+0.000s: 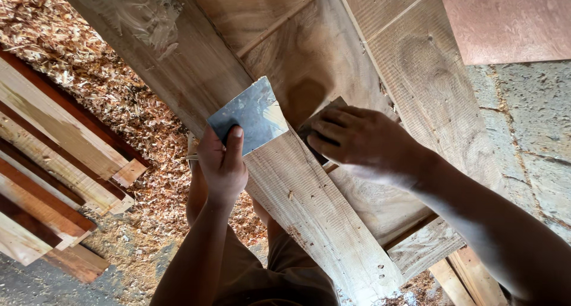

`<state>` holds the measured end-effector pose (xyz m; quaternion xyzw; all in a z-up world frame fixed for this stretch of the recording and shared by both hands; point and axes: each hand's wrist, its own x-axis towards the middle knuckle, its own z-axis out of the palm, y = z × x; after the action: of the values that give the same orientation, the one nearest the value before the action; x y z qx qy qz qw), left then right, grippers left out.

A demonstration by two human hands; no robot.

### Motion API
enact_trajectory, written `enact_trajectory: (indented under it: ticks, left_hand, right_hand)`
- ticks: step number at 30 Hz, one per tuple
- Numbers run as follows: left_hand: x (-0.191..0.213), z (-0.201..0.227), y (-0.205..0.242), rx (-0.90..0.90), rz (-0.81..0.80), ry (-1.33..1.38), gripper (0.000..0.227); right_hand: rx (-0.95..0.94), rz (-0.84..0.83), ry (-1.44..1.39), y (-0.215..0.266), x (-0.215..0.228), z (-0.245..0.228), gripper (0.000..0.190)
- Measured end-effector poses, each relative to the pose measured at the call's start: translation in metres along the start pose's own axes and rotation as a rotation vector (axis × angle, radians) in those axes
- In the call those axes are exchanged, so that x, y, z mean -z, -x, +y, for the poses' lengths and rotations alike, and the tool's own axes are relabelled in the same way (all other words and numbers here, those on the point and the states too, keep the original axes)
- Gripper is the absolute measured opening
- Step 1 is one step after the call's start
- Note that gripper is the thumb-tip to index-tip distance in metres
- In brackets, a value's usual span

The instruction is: The person applies wood filler to gaps in a wooden door frame using a putty knife and then sands down the excess filler with sandpaper.

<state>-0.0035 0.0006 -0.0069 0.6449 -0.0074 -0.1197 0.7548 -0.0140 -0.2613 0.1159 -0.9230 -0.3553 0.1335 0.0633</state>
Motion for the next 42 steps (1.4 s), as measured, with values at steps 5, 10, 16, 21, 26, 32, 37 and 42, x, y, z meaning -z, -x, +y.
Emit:
enact_trajectory:
  ticks: [5,10,16,21,26,32,37,42]
  left_hand:
    - [-0.001,0.004,-0.001,-0.031,0.012,-0.061,0.010]
    - [0.002,-0.001,-0.001,-0.048,-0.016,-0.043,0.010]
    - [0.006,-0.003,-0.004,0.003,-0.002,-0.050,0.013]
    - [0.002,0.005,-0.005,-0.015,0.052,-0.050,0.020]
    - [0.001,0.006,-0.005,-0.003,0.017,0.091,0.022]
    - [0.001,0.008,-0.008,0.006,-0.004,0.142,0.026]
    - [0.000,0.011,-0.008,-0.017,0.009,0.077,0.034]
    - [0.007,0.008,-0.005,-0.017,-0.049,0.146,0.034]
  right_hand:
    - [0.025,-0.083,-0.004,0.018,0.006,-0.011,0.045]
    - [0.025,-0.114,-0.067,0.048,0.000,-0.021,0.039]
    - [-0.132,-0.052,-0.209,0.106,-0.004,-0.028,0.049]
    - [-0.878,0.256,-0.488,0.160,-0.009,-0.068,0.045]
    - [-1.011,0.411,-0.547,0.169,-0.031,-0.106,0.037]
    - [-0.800,0.336,-0.358,0.174,-0.045,-0.089,0.035]
    - [-0.432,0.265,-0.206,0.181,-0.054,-0.064,0.034]
    - [-0.405,0.325,-0.188,0.184,-0.106,-0.066,0.033]
